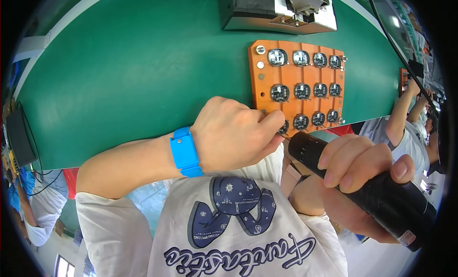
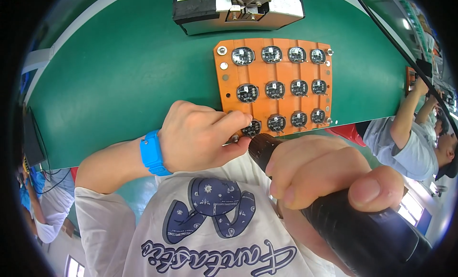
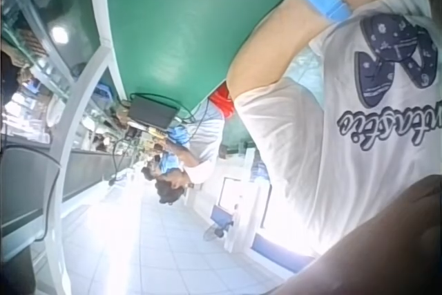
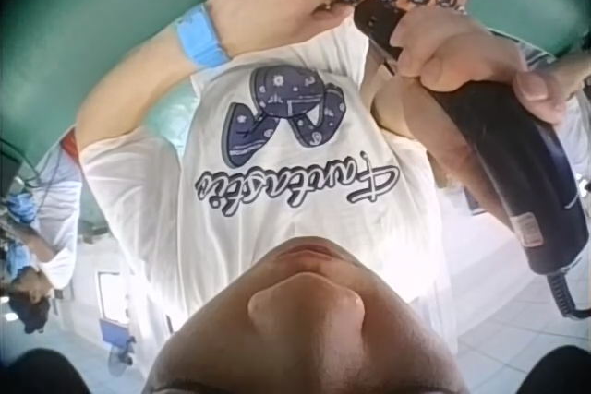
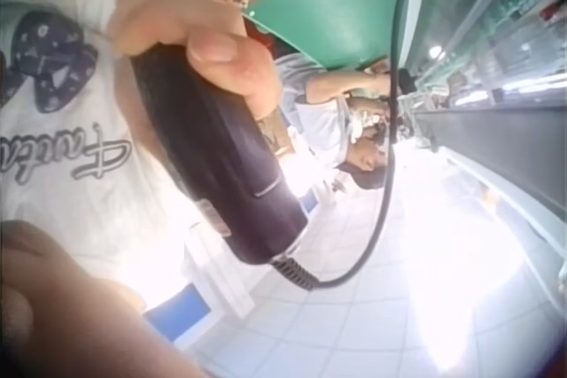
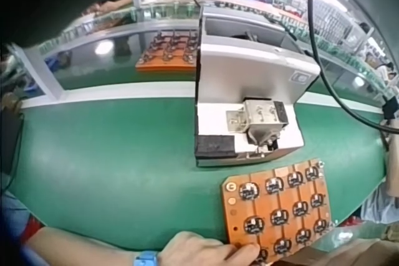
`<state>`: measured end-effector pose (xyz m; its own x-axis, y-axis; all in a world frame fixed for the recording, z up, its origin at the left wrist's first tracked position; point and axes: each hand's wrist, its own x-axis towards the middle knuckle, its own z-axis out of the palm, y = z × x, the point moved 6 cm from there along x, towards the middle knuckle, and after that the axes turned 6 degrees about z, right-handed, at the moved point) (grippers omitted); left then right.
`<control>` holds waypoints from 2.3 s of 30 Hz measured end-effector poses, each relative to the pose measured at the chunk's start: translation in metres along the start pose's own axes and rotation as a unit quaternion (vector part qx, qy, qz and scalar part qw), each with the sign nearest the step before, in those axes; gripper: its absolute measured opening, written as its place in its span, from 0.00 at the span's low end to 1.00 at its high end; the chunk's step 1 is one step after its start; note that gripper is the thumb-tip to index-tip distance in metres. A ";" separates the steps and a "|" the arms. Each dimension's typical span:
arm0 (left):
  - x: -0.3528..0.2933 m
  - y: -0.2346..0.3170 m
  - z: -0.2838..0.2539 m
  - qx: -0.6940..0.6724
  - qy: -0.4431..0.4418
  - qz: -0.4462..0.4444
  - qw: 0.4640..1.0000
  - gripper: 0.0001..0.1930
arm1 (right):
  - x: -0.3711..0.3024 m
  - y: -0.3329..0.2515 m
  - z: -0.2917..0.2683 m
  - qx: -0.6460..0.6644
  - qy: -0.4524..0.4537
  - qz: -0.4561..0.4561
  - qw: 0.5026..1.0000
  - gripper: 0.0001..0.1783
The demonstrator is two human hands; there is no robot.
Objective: The person assembles electronic components onto circuit boards using an electric screwdriver.
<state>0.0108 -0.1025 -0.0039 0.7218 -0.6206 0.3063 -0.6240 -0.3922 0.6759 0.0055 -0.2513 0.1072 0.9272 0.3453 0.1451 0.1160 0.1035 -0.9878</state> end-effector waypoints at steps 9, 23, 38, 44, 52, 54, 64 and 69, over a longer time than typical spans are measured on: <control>0.000 0.001 -0.001 0.001 0.006 -0.002 1.000 0.16 | -0.001 0.004 -0.005 0.024 -0.010 0.013 1.000 0.10; 0.002 0.000 -0.003 0.001 0.007 0.001 1.000 0.15 | 0.004 0.004 -0.003 0.004 -0.023 0.022 0.999 0.10; -0.001 -0.003 0.000 -0.004 -0.029 -0.015 0.999 0.17 | 0.005 0.015 0.019 -0.013 0.005 -0.130 0.991 0.47; 0.001 0.002 -0.002 0.016 0.007 -0.005 1.000 0.18 | -0.002 0.018 0.015 0.055 0.143 -0.205 0.967 0.50; 0.002 0.003 -0.002 0.014 0.025 -0.004 1.000 0.15 | 0.018 -0.010 -0.076 0.131 0.172 -0.147 0.965 0.57; 0.003 0.007 -0.001 0.016 0.029 0.009 0.999 0.15 | 0.023 -0.011 -0.125 0.125 0.185 -0.205 0.953 0.60; 0.000 0.005 -0.003 0.043 -0.001 -0.019 0.999 0.15 | 0.047 0.033 -0.144 0.004 0.356 -0.093 0.930 0.58; -0.007 0.006 -0.004 0.035 -0.027 -0.045 0.998 0.16 | 0.043 0.041 -0.140 0.017 0.331 -0.101 0.938 0.59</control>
<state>0.0033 -0.0977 0.0007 0.7597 -0.6155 0.2098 -0.5789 -0.4933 0.6493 0.0996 -0.3630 0.0652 0.9069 -0.3389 0.2506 0.3112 0.1376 -0.9403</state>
